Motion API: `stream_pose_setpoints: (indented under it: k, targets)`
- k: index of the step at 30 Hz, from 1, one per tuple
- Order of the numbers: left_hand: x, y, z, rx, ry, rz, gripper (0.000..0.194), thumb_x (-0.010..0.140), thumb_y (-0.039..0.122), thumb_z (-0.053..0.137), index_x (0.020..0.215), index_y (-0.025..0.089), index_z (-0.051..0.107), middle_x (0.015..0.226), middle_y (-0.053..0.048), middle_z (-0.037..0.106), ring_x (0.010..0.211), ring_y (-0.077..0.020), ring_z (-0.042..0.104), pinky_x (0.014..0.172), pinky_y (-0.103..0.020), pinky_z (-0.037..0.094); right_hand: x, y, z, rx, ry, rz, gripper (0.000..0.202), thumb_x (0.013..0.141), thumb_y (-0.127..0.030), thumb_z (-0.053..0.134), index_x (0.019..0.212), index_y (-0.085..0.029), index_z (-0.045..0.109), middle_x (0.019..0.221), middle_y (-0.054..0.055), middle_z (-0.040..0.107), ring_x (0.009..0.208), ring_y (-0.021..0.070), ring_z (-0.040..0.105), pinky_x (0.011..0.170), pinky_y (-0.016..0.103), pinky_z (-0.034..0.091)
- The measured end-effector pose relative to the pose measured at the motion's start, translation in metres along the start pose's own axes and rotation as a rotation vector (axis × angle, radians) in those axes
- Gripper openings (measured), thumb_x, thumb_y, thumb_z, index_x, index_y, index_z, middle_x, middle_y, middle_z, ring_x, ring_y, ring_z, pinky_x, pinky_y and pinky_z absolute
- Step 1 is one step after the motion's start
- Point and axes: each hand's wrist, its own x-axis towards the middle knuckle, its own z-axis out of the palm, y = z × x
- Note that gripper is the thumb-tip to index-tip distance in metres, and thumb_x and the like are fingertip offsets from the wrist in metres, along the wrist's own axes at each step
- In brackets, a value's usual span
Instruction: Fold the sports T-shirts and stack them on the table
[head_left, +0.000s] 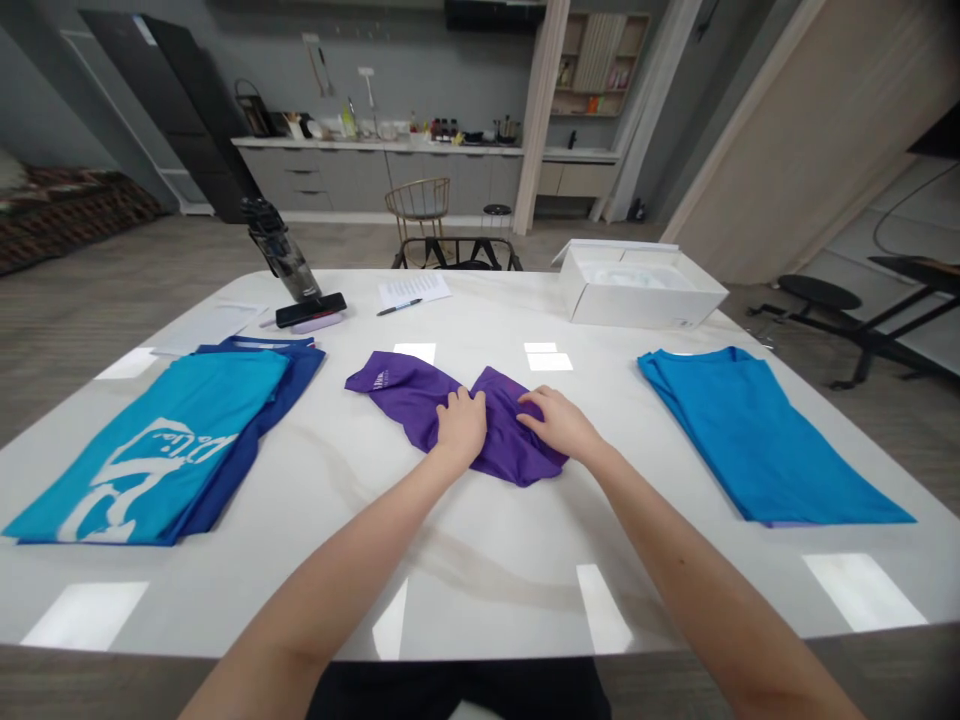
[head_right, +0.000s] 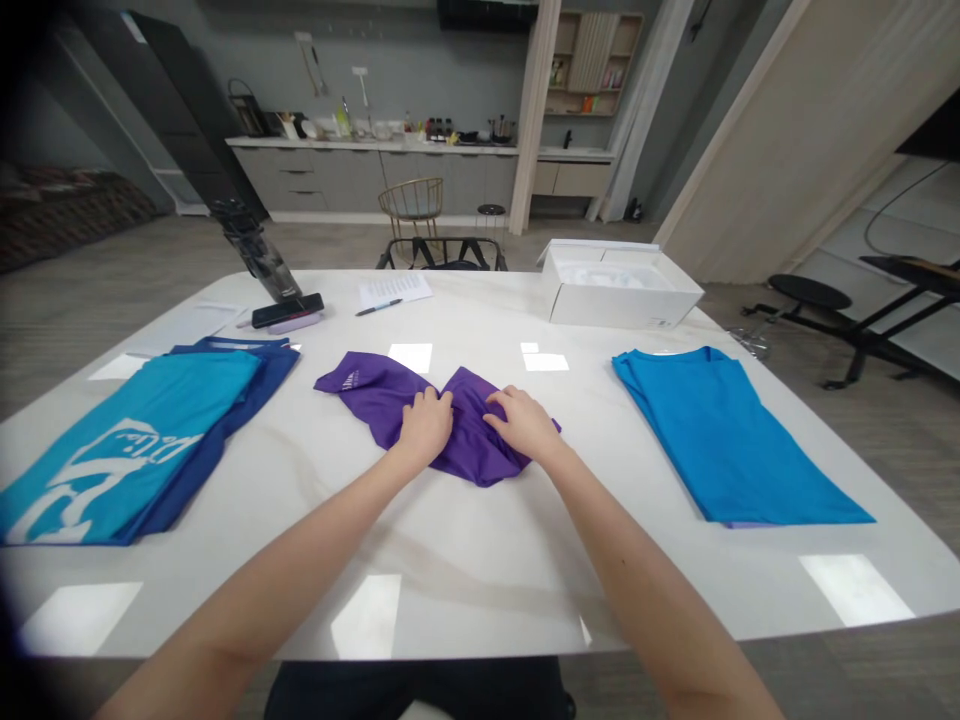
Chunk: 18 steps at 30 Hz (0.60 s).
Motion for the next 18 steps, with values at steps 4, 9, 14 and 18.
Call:
stream_pose_setpoints:
  k: [4,9,14,18]
  targets:
    - [0.010,-0.007,0.003,-0.218,-0.040,0.236,0.032,0.095,0.007,0.039,0.109,0.019,0.065,0.114,-0.015,0.064,0.107,-0.0274,0.060,0.090,-0.041,0.050,0.009,-0.017,0.013,-0.043,-0.181,0.008,0.017,0.089,-0.030,0.069,0.104,-0.022,0.073,0.100,0.008,0.074,0.089,0.0238,0.069,0.083,0.034,0.050]
    - [0.028,-0.024,0.004,-0.602,-0.183,0.537,0.024,0.089,0.011,0.050,0.095,0.023,0.070,0.103,-0.002,0.073,0.099,-0.0181,0.067,0.093,-0.029,0.049,-0.006,-0.050,0.013,0.301,-0.583,0.139,0.020,0.089,-0.025,0.063,0.106,-0.018,0.070,0.069,0.002,0.071,0.055,0.0175,0.065,0.057,0.027,0.050]
    - [0.024,-0.018,-0.004,-0.446,-0.024,0.332,0.019,0.093,0.036,0.058,0.106,0.025,0.067,0.098,-0.004,0.072,0.091,-0.0226,0.068,0.081,-0.033,0.050,0.005,-0.047,0.000,0.603,-0.761,0.193,0.025,0.089,-0.040,0.064,0.091,-0.016,0.072,0.089,0.006,0.077,0.052,0.0114,0.063,0.046,0.021,0.044]
    - [0.025,-0.005,-0.003,-0.230,0.002,0.284,0.020,0.091,0.033,0.063,0.107,0.021,0.064,0.108,-0.011,0.069,0.101,-0.0295,0.066,0.090,-0.042,0.048,0.032,-0.016,0.001,0.328,-0.316,0.343,0.022,0.088,-0.032,0.065,0.075,-0.015,0.072,0.072,0.006,0.072,0.049,0.0115,0.059,0.048,0.022,0.043]
